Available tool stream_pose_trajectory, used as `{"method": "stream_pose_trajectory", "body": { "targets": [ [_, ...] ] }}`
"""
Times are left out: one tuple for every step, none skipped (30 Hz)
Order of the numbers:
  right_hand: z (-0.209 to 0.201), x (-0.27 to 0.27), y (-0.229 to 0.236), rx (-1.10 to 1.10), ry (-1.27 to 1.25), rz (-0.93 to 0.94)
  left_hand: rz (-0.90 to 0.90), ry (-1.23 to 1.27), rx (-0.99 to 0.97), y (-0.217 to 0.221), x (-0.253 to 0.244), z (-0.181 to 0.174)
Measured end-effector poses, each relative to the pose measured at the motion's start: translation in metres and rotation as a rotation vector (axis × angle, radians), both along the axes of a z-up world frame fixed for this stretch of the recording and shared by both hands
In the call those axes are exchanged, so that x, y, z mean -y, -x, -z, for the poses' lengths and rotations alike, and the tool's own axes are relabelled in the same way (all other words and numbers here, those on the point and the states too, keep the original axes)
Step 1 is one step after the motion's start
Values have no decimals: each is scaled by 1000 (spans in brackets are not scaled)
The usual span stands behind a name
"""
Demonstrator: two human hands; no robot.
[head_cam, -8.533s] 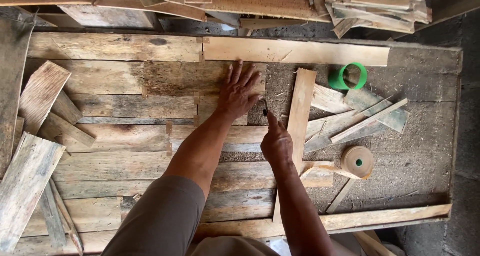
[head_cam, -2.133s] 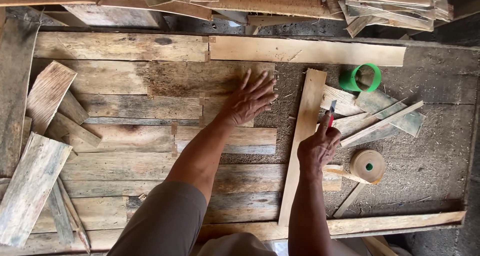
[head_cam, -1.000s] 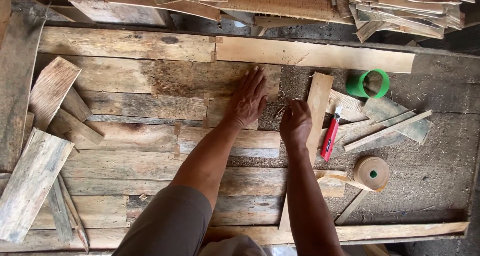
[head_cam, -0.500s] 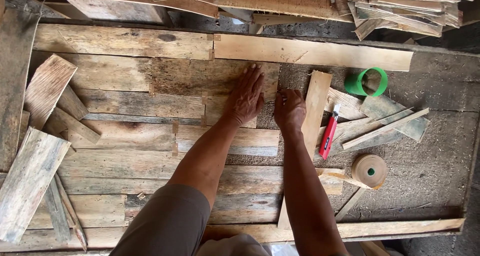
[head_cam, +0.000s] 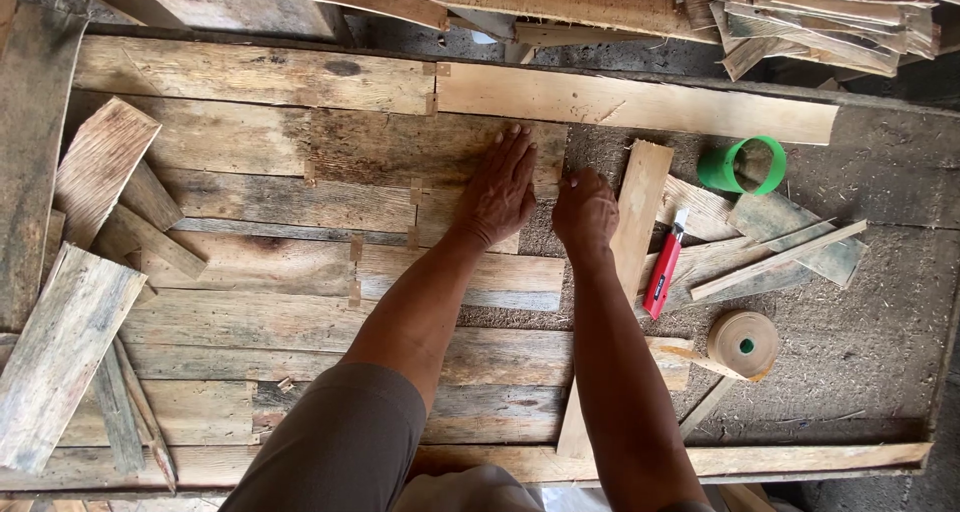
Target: Marking, measuring, and cutting thin wooden strips to fit a larger layout using a utility knife.
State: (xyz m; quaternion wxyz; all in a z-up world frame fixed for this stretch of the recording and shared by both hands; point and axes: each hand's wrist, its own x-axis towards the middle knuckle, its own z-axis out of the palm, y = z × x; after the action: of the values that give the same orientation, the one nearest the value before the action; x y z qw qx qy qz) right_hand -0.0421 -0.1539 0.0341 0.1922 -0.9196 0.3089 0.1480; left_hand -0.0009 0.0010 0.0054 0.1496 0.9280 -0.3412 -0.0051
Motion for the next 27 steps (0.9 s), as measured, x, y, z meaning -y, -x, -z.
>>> {"method": "stream_pose_trajectory", "body": {
  "targets": [
    [-1, -1, 0, 1, 0, -1, -1, 0, 1, 0, 0, 1],
    [-1, -1, 1, 9, 32, -31, -2, 0, -3, 0, 0, 3],
    [-2, -2, 1, 17, 64, -61, -3, 1, -6, 0, -1, 4],
    [-3, -1, 2, 17, 62, -63, -6, 0, -7, -1, -1, 4],
    [-3, -1, 3, 22, 22, -65, -3, -5, 2, -1, -1, 5],
    [-4, 0, 4, 27, -19, -67, 1, -10, 11, -1, -1, 6],
    [-4, 1, 5, 27, -20, -69, -1, -11, 10, -1, -2, 2],
    [-5, 3, 7, 76, 1, -131, 2, -21, 9, 0, -3, -1],
    [-6, 5, 9, 125, 23, -194, 4, -30, 7, 0, -3, -4],
    [-8, 6, 9, 126, 23, -194, 4, -31, 8, -1, -3, -5],
    [-10, 7, 9, 143, 29, -268, 8, -45, -1, -2, -3, -6],
    [-12, 9, 10, 157, 36, -340, 12, -60, -11, -2, -3, -7],
    [-9, 12, 10, 156, 36, -339, 14, -60, -12, -2, -2, -4],
    [-6, 14, 11, 59, 56, -359, 11, -59, -24, -1, -2, -1],
    [-3, 17, 11, -38, 76, -379, 9, -59, -36, -1, -2, 2],
    [22, 27, 13, -38, 75, -378, 10, -59, -36, -1, -1, -1],
    [46, 37, 14, 0, 83, -418, 12, -69, -45, -2, -1, -5],
    [71, 46, 14, 40, 93, -460, 13, -80, -53, -3, -1, -8],
    [78, 46, 14, 42, 92, -460, 13, -80, -52, -3, -1, -8],
    [84, 46, 14, 40, 141, -460, 15, -89, -57, -4, -1, -8],
    [90, 46, 14, 38, 190, -459, 16, -98, -61, -4, -1, -7],
    [71, 40, 12, 38, 190, -460, 16, -98, -61, -3, 0, -4],
    [52, 34, 11, 8, 242, -513, 13, -95, -47, -3, 2, 0],
    [33, 26, 8, -20, 292, -567, 8, -94, -32, -3, 1, 3],
    [22, 25, 4, -18, 290, -568, 6, -97, -31, -3, 0, 3],
    [11, 25, 1, -70, 200, -609, 7, -98, -11, -3, 0, 4],
    [-1, 25, -2, -120, 111, -651, 9, -99, 10, -3, 1, 4]
  ]
}}
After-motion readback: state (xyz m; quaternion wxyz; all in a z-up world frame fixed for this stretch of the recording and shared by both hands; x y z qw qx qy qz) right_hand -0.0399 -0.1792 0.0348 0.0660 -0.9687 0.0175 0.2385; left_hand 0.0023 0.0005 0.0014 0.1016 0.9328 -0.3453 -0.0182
